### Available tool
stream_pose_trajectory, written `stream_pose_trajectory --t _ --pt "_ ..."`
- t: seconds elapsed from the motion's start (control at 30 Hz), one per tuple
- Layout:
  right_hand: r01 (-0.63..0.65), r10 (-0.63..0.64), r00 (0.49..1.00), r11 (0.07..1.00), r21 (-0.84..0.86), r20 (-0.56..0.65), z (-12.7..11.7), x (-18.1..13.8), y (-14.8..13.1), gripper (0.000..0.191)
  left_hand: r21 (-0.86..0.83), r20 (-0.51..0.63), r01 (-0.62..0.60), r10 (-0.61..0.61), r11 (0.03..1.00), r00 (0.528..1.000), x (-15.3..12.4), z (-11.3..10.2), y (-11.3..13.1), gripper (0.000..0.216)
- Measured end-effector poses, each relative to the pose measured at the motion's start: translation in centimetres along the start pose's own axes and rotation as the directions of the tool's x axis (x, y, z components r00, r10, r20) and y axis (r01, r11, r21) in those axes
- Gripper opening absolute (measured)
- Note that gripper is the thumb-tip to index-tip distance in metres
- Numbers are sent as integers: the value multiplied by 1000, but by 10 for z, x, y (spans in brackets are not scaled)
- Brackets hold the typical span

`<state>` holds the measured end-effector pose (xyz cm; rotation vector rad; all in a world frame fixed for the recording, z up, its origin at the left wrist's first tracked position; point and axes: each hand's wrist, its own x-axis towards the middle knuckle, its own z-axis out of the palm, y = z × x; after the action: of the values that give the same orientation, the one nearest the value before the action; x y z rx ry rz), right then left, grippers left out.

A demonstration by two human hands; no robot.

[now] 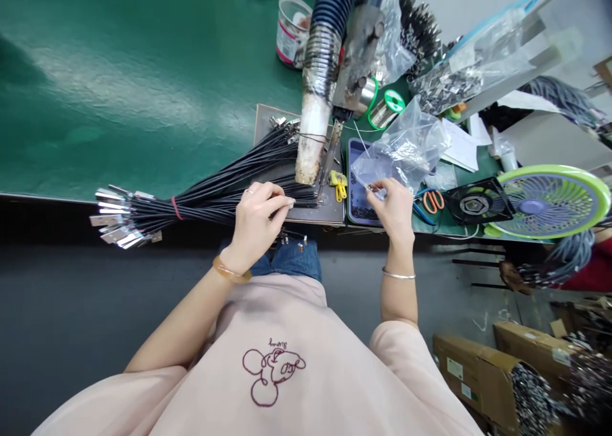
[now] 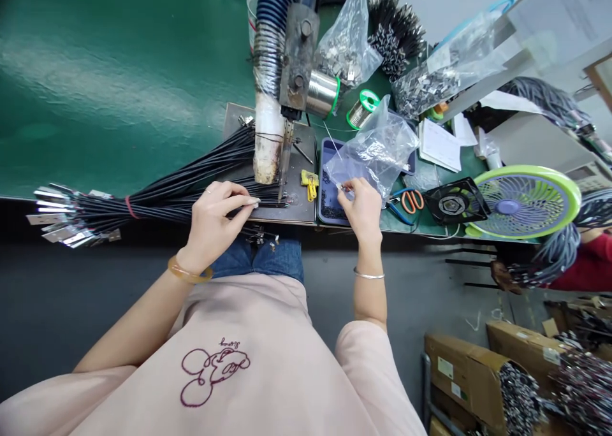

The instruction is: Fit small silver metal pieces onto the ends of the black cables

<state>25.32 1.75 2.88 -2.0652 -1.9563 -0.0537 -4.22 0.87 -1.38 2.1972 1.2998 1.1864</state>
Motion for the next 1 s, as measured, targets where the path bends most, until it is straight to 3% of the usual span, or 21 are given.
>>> stream_pose_trajectory --t 0.1,0.17,0.3,0.37,0.43,0.53,0.8,0.9,1.0 --pt "34 -35 997 999 9 68 -2 -13 2 11 -53 -4 -6 6 999 1000 -3 -4 2 20" --pt "35 -37 998 999 33 50 -2 -17 2 14 -17 -4 -30 30 999 1000 -5 -5 2 19" --pt "28 10 980 983 183 -200 -5 -22 -3 26 150 34 -70 65 986 997 -7 -2 3 18" --pt "20 51 968 960 280 -245 -8 -26 -7 31 175 33 -66 62 982 998 -6 0 4 20" --pt "0 68 979 941 339 -191 -10 -29 -9 29 147 5 -52 51 988 999 -5 0 6 22" --pt "-33 64 993 955 294 -98 -6 -28 -8 14 76 -19 -71 73 995 997 -4 -4 9 19" --pt "15 -13 1000 997 82 -22 18 -11 -12 16 -82 57 -311 316 947 947 3 -1 28 14" --pt "17 10 995 965 263 -104 17 -14 -19 19 -199 60 -235 251 951 966 3 9 33 13" --pt "-25 105 991 759 650 -85 10 -30 -34 20 -358 104 10 29 934 994 2 17 33 10"
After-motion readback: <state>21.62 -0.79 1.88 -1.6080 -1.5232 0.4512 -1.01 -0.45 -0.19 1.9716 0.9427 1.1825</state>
